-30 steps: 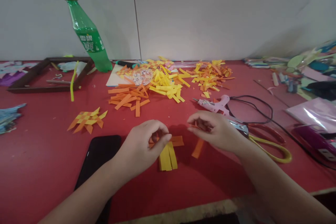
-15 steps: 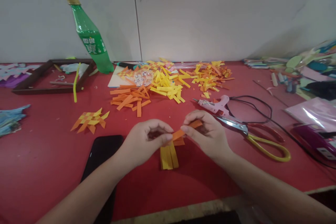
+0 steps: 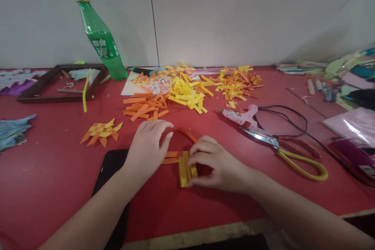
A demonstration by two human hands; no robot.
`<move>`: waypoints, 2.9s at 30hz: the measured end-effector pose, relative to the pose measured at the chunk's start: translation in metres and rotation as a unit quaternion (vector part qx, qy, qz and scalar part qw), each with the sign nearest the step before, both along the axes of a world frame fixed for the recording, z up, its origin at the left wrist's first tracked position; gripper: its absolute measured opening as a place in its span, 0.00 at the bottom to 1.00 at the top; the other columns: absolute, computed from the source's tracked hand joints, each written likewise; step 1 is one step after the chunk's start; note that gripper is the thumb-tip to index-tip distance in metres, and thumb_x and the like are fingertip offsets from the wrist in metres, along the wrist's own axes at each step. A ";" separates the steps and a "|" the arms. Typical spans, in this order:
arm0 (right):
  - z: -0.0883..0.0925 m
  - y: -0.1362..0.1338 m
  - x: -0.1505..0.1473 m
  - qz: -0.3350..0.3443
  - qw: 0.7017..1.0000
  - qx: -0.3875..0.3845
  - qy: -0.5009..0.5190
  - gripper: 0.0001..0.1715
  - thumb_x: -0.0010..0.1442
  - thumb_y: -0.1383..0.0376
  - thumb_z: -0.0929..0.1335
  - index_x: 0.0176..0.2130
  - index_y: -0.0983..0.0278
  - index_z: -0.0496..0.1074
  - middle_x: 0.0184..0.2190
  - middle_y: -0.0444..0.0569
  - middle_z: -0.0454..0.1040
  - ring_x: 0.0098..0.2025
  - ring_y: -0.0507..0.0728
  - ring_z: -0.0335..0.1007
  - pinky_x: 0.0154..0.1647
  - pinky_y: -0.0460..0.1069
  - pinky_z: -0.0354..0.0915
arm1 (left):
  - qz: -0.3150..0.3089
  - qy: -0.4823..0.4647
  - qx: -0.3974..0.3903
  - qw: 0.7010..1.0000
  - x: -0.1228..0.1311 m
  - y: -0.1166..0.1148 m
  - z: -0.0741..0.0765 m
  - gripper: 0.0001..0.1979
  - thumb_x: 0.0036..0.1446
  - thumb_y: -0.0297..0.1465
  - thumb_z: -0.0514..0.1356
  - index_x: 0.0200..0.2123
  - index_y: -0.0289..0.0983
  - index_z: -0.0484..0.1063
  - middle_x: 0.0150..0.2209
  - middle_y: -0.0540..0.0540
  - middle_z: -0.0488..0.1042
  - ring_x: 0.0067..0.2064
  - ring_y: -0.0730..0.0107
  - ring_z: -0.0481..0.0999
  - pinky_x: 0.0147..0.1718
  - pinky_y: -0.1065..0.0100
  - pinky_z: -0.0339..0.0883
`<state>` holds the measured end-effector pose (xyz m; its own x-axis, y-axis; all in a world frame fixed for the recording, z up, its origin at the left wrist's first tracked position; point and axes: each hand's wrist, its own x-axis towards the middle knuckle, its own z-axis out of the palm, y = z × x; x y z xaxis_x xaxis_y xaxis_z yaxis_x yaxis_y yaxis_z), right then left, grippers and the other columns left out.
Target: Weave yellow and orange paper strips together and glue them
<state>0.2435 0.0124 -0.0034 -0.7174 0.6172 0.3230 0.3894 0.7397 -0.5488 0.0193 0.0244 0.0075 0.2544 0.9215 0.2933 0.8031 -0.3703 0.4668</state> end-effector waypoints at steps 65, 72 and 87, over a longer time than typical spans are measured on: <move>0.007 0.005 0.010 -0.025 0.996 -0.067 -0.058 0.07 0.63 0.62 0.69 0.34 0.62 0.75 0.35 0.47 0.75 0.40 0.55 0.68 0.43 0.52 0.59 | -0.133 0.065 -0.172 0.974 0.020 -0.020 0.009 0.10 0.63 0.31 0.54 0.28 0.38 0.65 0.26 0.50 0.69 0.29 0.67 0.68 0.27 0.68 0.55; 0.005 0.003 0.007 -0.028 0.995 -0.039 -0.084 0.02 0.60 0.66 0.68 0.36 0.62 0.73 0.36 0.48 0.74 0.40 0.57 0.65 0.43 0.53 0.58 | -0.096 0.099 -0.158 0.978 0.020 -0.017 0.007 0.10 0.64 0.33 0.52 0.29 0.39 0.64 0.26 0.51 0.69 0.27 0.69 0.68 0.26 0.69 0.51; 0.003 0.001 0.008 -0.008 0.996 -0.012 -0.094 0.09 0.64 0.66 0.66 0.39 0.61 0.77 0.38 0.49 0.72 0.43 0.57 0.64 0.46 0.55 0.56 | -0.070 0.093 -0.167 0.979 0.021 -0.010 0.002 0.07 0.62 0.34 0.55 0.32 0.39 0.68 0.27 0.51 0.73 0.28 0.69 0.71 0.26 0.70 0.53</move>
<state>0.2515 0.0131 -0.0002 -0.7539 0.6347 0.1698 0.4978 0.7205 -0.4828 0.0403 0.0141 0.0093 0.4048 0.9107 -0.0823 0.8381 -0.3336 0.4316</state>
